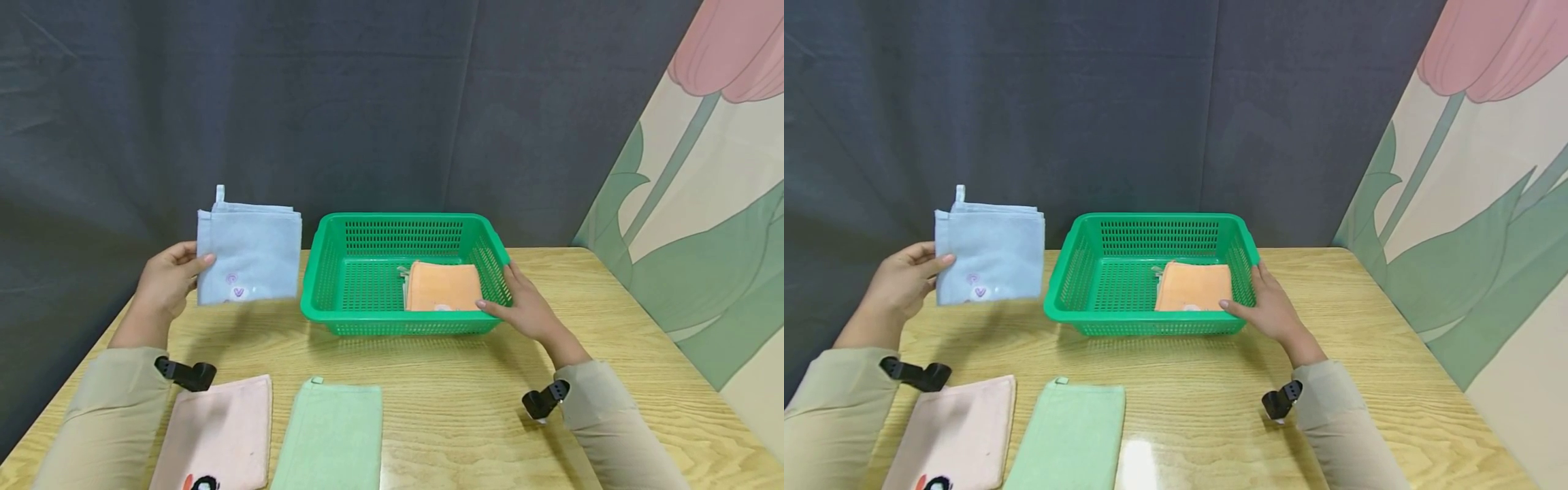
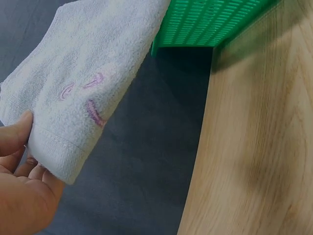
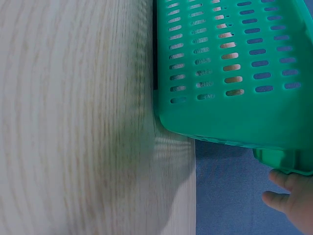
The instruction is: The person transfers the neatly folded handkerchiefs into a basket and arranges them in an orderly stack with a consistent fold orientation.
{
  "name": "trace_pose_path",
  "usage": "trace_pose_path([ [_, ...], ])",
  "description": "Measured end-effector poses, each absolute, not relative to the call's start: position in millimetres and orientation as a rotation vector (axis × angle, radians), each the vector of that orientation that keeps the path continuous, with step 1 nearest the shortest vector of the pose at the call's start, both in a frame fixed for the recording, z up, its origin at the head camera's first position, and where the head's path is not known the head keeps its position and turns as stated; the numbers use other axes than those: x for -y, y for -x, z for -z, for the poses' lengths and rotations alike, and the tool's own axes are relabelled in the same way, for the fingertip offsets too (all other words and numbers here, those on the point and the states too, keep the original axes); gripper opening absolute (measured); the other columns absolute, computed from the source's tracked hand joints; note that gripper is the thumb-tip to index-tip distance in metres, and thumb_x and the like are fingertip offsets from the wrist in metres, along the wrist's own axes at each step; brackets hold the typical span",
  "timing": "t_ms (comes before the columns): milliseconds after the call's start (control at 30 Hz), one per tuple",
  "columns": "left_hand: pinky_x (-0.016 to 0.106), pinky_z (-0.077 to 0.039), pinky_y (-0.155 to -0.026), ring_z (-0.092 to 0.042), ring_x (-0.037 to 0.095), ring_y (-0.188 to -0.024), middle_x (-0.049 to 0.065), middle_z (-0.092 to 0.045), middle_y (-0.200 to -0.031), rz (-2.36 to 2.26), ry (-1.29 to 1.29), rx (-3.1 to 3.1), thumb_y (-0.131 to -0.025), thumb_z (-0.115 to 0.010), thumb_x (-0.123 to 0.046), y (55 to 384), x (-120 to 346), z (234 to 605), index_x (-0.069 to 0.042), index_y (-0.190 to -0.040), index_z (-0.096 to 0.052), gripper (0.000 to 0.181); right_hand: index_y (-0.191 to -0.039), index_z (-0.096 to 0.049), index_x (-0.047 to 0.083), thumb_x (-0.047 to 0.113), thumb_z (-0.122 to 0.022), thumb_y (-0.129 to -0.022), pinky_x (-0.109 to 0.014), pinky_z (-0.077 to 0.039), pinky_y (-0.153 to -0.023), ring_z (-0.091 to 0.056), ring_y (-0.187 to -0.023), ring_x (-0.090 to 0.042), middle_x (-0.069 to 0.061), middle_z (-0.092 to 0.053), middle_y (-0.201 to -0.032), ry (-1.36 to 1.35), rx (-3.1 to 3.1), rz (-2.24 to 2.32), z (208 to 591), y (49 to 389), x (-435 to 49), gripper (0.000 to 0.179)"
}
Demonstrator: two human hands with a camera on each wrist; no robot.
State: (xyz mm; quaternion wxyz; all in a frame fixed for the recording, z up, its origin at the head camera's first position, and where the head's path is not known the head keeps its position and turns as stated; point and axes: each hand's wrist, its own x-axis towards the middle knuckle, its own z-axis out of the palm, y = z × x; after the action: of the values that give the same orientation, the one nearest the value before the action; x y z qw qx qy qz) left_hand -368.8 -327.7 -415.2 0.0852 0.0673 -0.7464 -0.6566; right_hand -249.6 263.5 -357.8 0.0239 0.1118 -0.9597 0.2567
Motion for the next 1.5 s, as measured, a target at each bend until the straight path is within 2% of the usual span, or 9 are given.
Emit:
trace_pose_path([
  [133, 0.034, -0.047, -0.062, -0.054, 0.024, -0.093, 0.008, -0.053, -0.112, 1.908, -0.157, 2.206, -0.069, -0.070, -0.033, 384.0, 334.1, 429.1, -0.022, -0.115, -0.057, 0.050, -0.135, -0.001, -0.006, 0.050, -0.051, -0.080, -0.057, -0.011, -0.094, -0.002, -0.126, -0.040, -0.021, 0.005, -0.141, -0.344, 2.970, -0.800, 357.9, 249.0, -263.8, 0.094],
  [333, 0.032, -0.048, -0.059, -0.052, 0.030, -0.095, 0.011, -0.052, -0.112, 1.981, -0.074, 2.103, -0.068, -0.071, -0.029, 400.3, 339.8, 442.4, -0.020, -0.114, -0.058, 0.049, -0.136, -0.001, -0.006, 0.050, -0.052, -0.080, -0.058, -0.012, -0.094, -0.003, -0.126, -0.040, -0.021, 0.004, -0.141, -0.343, 2.968, -0.802, 357.5, 249.1, -263.8, 0.094],
  [800, 0.034, -0.048, -0.061, -0.054, 0.029, -0.093, 0.013, -0.054, -0.111, 2.087, 0.049, 1.987, -0.070, -0.072, -0.022, 406.6, 328.8, 442.7, -0.014, -0.114, -0.058, 0.047, -0.136, -0.002, -0.006, 0.049, -0.052, -0.080, -0.058, -0.012, -0.094, -0.004, -0.125, -0.041, -0.021, 0.004, -0.141, -0.350, 2.960, -0.798, 356.7, 249.3, -263.7, 0.093],
  [900, 0.034, -0.048, -0.063, -0.056, 0.025, -0.091, 0.011, -0.055, -0.110, 2.141, 0.058, 1.996, -0.073, -0.069, -0.020, 387.8, 313.6, 422.7, -0.014, -0.115, -0.058, 0.043, -0.136, -0.002, -0.006, 0.049, -0.052, -0.080, -0.058, -0.012, -0.094, -0.004, -0.125, -0.041, -0.020, 0.005, -0.141, -0.347, 2.963, -0.801, 356.7, 248.9, -263.6, 0.094],
  [1000, 0.034, -0.048, -0.063, -0.057, 0.024, -0.091, 0.009, -0.056, -0.110, 2.142, 0.064, 2.009, -0.073, -0.069, -0.021, 384.4, 306.6, 418.5, -0.015, -0.115, -0.058, 0.043, -0.135, -0.001, -0.007, 0.050, -0.052, -0.080, -0.057, -0.011, -0.094, -0.003, -0.125, -0.041, -0.020, 0.006, -0.141, -0.343, 2.967, -0.805, 356.3, 248.0, -263.3, 0.094],
  [1167, 0.034, -0.048, -0.060, -0.055, 0.029, -0.093, 0.012, -0.054, -0.111, 2.098, 0.124, 1.980, -0.072, -0.070, -0.022, 405.3, 310.9, 441.6, -0.015, -0.116, -0.057, 0.046, -0.135, -0.002, -0.007, 0.050, -0.052, -0.080, -0.057, -0.011, -0.095, -0.002, -0.126, -0.040, -0.021, 0.005, -0.141, -0.336, 2.972, -0.814, 356.2, 247.0, -262.4, 0.094],
  [1333, 0.034, -0.048, -0.063, -0.057, 0.024, -0.089, 0.010, -0.057, -0.107, 2.230, 0.133, 1.960, -0.077, -0.065, -0.014, 368.5, 282.2, 401.4, -0.010, -0.115, -0.057, 0.039, -0.135, -0.002, -0.007, 0.050, -0.052, -0.080, -0.057, -0.011, -0.095, -0.002, -0.126, -0.040, -0.022, 0.004, -0.141, -0.334, 2.969, -0.814, 356.8, 247.2, -262.2, 0.094],
  [1433, 0.033, -0.046, -0.065, -0.057, 0.020, -0.086, 0.006, -0.058, -0.102, 2.244, 0.136, 2.003, -0.079, -0.062, -0.013, 333.6, 256.7, 365.4, -0.010, -0.112, -0.059, 0.033, -0.135, -0.002, -0.007, 0.050, -0.052, -0.080, -0.057, -0.011, -0.095, -0.002, -0.126, -0.040, -0.022, 0.003, -0.141, -0.336, 2.968, -0.809, 357.3, 247.7, -262.6, 0.094],
  [1500, 0.030, -0.046, -0.062, -0.057, 0.017, -0.083, 0.004, -0.059, -0.097, 2.219, 0.151, 2.007, -0.078, -0.064, -0.015, 321.5, 246.5, 355.5, -0.011, -0.109, -0.060, 0.032, -0.135, -0.002, -0.007, 0.050, -0.051, -0.080, -0.057, -0.011, -0.095, -0.002, -0.126, -0.040, -0.022, 0.004, -0.141, -0.335, 2.970, -0.805, 357.5, 247.9, -263.0, 0.094],
])
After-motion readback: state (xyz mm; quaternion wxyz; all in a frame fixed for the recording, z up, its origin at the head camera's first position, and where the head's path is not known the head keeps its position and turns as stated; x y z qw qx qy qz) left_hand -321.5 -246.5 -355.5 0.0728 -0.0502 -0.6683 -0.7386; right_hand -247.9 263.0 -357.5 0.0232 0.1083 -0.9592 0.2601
